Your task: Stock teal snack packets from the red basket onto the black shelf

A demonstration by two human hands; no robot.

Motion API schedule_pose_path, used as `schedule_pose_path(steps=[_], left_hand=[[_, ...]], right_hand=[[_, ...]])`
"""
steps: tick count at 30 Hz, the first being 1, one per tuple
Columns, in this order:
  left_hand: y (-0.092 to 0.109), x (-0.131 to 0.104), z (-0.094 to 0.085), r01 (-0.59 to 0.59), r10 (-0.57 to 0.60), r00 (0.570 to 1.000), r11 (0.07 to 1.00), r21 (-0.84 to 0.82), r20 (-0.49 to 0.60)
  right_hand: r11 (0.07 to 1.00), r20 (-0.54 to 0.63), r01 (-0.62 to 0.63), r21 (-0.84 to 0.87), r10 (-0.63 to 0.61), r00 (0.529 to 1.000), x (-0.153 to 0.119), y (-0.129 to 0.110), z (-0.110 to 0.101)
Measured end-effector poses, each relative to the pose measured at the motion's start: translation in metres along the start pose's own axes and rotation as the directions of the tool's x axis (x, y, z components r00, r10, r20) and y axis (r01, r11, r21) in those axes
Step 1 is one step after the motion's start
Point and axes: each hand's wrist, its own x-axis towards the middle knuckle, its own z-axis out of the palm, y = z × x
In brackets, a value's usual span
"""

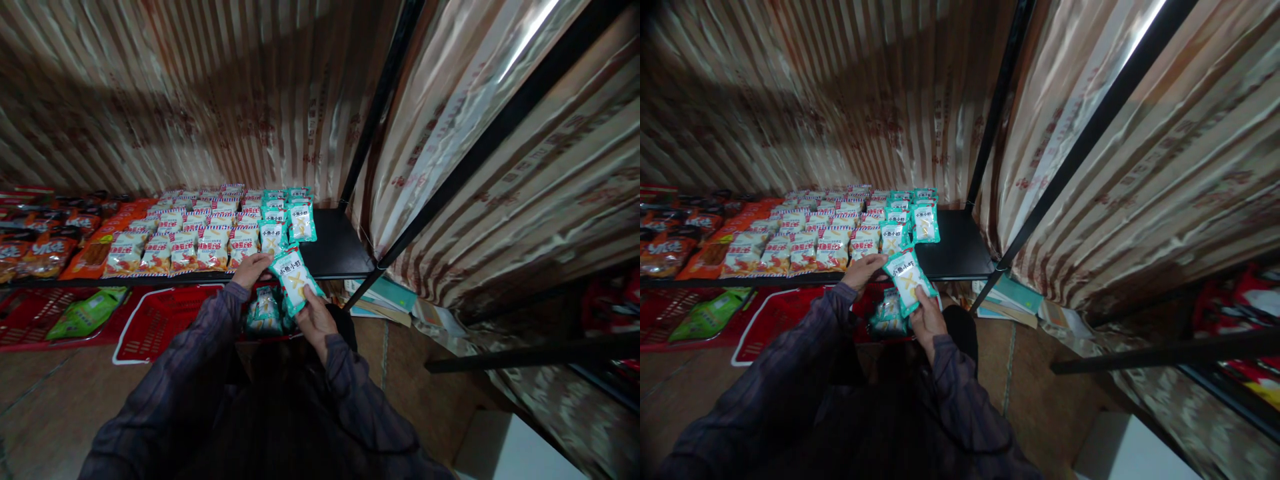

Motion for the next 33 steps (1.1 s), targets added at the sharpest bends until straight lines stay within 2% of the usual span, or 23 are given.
schedule_pose_path(steps=[2,4,8,13,16,20,25,29,33], left_hand=[[-0.009,-0.01,0.006,0.06,-0.059,0.998,0.996,-0.071,0.017],[-0.018,-0.019,0.012,0.072,-0.067,0.997,0.987,-0.146,0.039],[-0.031,-0.033,0.027,0.071,-0.064,0.997,0.987,-0.147,0.049],[-0.042,-0.043,0.042,-0.013,0.025,0.998,0.976,-0.215,0.05],[-0.043,-0.044,0.039,-0.025,0.03,0.999,0.974,-0.224,0.017],[-0.038,-0.044,0.027,-0.007,0.02,0.999,0.965,-0.263,0.044],[-0.037,-0.046,0.021,0.057,-0.025,0.991,0.968,-0.243,0.134],[-0.042,-0.043,0.021,0.049,-0.02,0.993,0.968,-0.245,0.119],[-0.041,-0.044,0.021,0.043,-0.015,0.994,0.964,-0.264,0.105]], right_hand=[[0.999,-0.032,0.014,0.03,-0.013,0.999,0.005,-0.002,0.001],[0.999,-0.048,0.017,0.043,-0.015,0.999,0.008,-0.003,0.002],[0.999,-0.058,0.046,0.01,-0.046,0.997,0.012,0.002,0.004],[0.988,-0.065,0.058,-0.144,-0.068,0.996,0.009,0.01,0.005],[0.979,-0.098,0.044,-0.2,-0.065,0.993,0.005,0.006,0.002],[0.951,-0.164,0.065,-0.304,-0.119,0.979,0.005,-0.014,-0.002],[0.918,-0.07,0.045,-0.395,-0.079,0.994,0.015,-0.035,0.001],[0.905,-0.015,0.062,-0.42,-0.075,0.997,0.023,-0.036,0.002],[0.91,-0.067,0.116,-0.397,-0.154,0.986,0.029,-0.032,0.0]])
